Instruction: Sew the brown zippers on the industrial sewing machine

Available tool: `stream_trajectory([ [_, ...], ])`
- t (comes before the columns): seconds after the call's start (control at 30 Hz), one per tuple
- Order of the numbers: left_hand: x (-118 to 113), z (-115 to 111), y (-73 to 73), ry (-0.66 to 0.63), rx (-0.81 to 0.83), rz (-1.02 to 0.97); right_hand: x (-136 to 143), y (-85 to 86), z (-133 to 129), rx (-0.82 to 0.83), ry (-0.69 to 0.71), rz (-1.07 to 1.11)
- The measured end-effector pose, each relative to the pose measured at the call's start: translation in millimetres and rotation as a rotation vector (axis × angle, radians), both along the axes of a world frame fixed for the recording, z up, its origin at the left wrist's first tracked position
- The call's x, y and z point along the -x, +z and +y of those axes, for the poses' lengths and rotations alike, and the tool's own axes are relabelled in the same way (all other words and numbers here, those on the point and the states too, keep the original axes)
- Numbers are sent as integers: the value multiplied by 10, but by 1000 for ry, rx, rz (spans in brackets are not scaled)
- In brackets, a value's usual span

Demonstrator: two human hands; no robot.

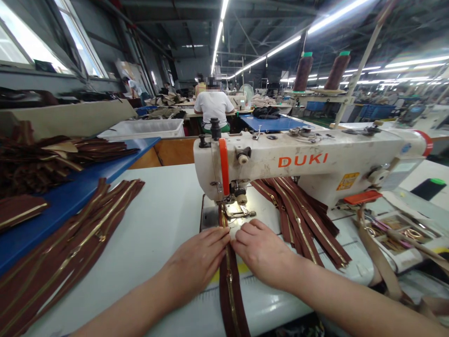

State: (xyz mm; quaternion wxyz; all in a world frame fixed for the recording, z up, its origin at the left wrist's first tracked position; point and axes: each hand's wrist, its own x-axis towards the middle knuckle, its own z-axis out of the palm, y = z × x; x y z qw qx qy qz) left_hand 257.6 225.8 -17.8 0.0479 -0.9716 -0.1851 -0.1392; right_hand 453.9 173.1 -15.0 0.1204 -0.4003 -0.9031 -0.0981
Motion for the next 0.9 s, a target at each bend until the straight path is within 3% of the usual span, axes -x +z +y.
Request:
stream_trajectory([
  [0.2,-43,109,-33,91,-4,3,-10,9,214,-3,-24,6],
  [0.4,-33,80,-105,175,-51,-6,2,30,341,31,-83,-7],
  [0.9,-55,32,-5,221,20,-48,-7,-107,331,-29,-183,120],
])
